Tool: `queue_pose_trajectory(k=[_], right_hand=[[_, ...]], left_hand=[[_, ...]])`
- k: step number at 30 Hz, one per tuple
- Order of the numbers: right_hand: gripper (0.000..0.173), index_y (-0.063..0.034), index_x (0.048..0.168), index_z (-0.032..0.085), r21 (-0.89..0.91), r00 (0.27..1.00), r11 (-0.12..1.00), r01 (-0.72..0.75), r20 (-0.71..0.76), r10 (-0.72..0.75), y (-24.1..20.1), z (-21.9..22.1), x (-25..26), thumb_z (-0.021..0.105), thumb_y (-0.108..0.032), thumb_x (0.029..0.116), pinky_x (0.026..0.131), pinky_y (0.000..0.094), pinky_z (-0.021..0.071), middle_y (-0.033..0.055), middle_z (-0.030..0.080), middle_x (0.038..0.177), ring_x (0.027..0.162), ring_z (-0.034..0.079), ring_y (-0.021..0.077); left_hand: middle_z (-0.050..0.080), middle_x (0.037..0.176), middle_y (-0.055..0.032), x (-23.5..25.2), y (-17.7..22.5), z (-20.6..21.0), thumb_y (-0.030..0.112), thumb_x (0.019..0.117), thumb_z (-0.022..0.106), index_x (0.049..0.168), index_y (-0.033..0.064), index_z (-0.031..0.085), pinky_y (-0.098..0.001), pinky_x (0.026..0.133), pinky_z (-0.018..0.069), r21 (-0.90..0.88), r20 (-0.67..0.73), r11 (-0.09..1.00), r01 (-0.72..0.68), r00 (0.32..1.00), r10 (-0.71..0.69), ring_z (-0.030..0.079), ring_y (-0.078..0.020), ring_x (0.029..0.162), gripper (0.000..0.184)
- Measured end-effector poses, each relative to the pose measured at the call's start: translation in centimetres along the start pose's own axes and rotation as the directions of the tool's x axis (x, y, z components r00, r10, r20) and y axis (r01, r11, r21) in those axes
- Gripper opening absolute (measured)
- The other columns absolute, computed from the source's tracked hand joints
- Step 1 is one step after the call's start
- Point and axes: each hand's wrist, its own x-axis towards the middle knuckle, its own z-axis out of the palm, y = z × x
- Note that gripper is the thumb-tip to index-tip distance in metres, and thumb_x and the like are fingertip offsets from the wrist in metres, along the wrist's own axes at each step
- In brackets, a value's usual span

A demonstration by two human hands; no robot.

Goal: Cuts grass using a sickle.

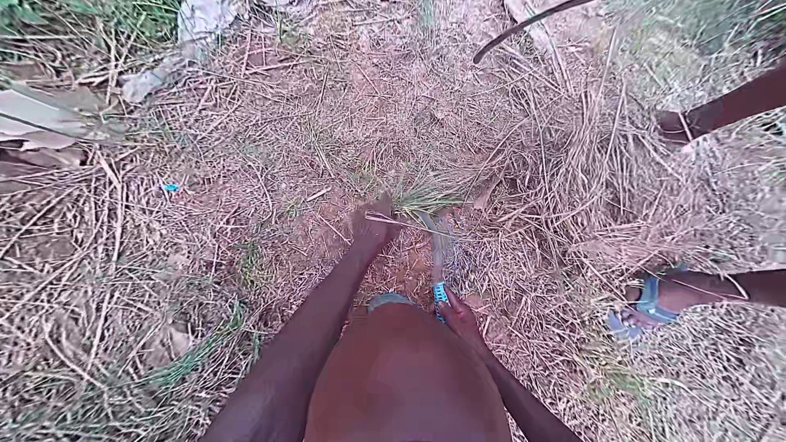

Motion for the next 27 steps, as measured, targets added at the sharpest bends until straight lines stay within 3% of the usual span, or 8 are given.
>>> queue_pose_trajectory(k=[4,6,7,13,18,21,23,27], right_hand=[[0.044,0.0064,0.152,0.036,-0.146,0.956,0.945,-0.293,-0.067,0.286,-10.9,3.2,-2.5,0.032,-0.001,0.109,0.064,0.0193,0.0486,0.0075,0.061,0.094,0.064,0.053,0.0045],[0.045,0.0071,0.153,0.033,-0.075,0.979,0.976,-0.203,0.019,0.204,-6.5,2.5,-2.2,0.033,-0.003,0.1092,0.062,0.0229,0.0511,0.0073,0.063,0.091,0.062,0.056,0.007],[0.05,0.0177,0.15,0.026,0.075,0.991,0.996,0.038,0.123,-0.047,-0.3,1.4,-1.0,0.036,-0.004,0.1062,0.054,0.0227,0.0535,0.0105,0.066,0.088,0.059,0.06,0.007],[0.056,0.0046,0.157,0.025,0.194,0.997,0.979,-0.056,0.072,0.043,3.9,1.8,0.2,0.041,-0.014,0.1064,0.051,0.0256,0.0535,0.0038,0.067,0.088,0.055,0.058,0.0081],[0.044,-0.0007,0.154,0.036,-0.109,0.941,0.935,-0.337,-0.015,0.338,-9.7,2.8,-1.5,0.026,-0.009,0.112,0.056,0.0226,0.0478,0.0043,0.061,0.092,0.057,0.051,0.0067],[0.051,0.0101,0.154,0.027,0.084,0.993,0.995,-0.061,0.11,0.052,-1.0,0.6,-1.5,0.033,-0.012,0.109,0.05,0.0238,0.0508,0.006,0.063,0.083,0.055,0.056,0.0071],[0.055,0.0048,0.157,0.026,0.119,0.996,0.992,-0.048,0.076,0.04,2.9,0.5,-2.4,0.038,-0.016,0.1075,0.049,0.0274,0.053,0.0041,0.066,0.084,0.054,0.058,0.0095],[0.051,0.0041,0.154,0.036,0.09,0.996,0.995,-0.052,-0.069,0.058,8.0,-1.6,-9.8,0.042,-0.014,0.107,0.058,0.0301,0.0565,0.006,0.069,0.093,0.063,0.061,0.0108]], left_hand=[[0.068,0.116,-0.0283,0.5,3.3,-1.4,0.044,0.097,0.066,0.148,0.007,0.049,-0.068,0.089,0.0504,0.062,0.057,0.998,0.021,0.998,-0.025,0.066,-0.0492,0.111,0.065],[0.071,0.113,-0.0258,0.7,3.7,-1.2,0.041,0.0994,0.062,0.138,0.0099,0.058,-0.0679,0.087,0.0511,0.118,0.064,0.993,0.017,0.998,-0.024,0.067,-0.0478,0.108,0.05],[0.071,0.113,-0.0242,0.9,3.7,-1.1,0.038,0.1006,0.06,0.132,0.0109,0.064,-0.0679,0.09,0.0499,0.123,0.071,0.992,0.015,0.997,-0.024,0.067,-0.0464,0.11,0.042],[0.071,0.119,-0.0222,0.5,3.3,-2.1,0.021,0.0999,0.06,0.121,0.0087,0.071,-0.0651,0.096,0.0482,0.155,0.135,0.987,0.039,0.989,-0.06,0.065,-0.0434,0.116,0.027],[0.072,0.112,-0.0217,0.5,2.2,-3.0,0.014,0.105,0.048,0.117,0.0074,0.072,-0.0625,0.095,0.0451,0.175,0.036,0.985,-0.008,0.999,0.001,0.067,-0.0421,0.111,0.027],[0.072,0.117,-0.0208,1.1,1.4,-1.5,0.018,0.1026,0.056,0.121,0.0096,0.073,-0.0648,0.102,0.0417,0.147,0.04,0.988,-0.043,0.998,0.038,0.065,-0.0418,0.115,0.026],[0.073,0.115,-0.02,0.9,0.4,-0.5,0.016,0.1,0.061,0.119,0.0095,0.074,-0.0649,0.106,0.0393,0.113,0.016,0.992,-0.063,0.998,0.061,0.066,-0.0413,0.113,0.024],[0.07,0.104,-0.0271,0.5,-1.9,-4.5,0.012,0.1016,0.054,0.111,-0.001,0.07,-0.0657,0.087,0.0491,0.115,-0.059,0.992,0.044,0.998,-0.037,0.067,-0.0473,0.102,0.023]])
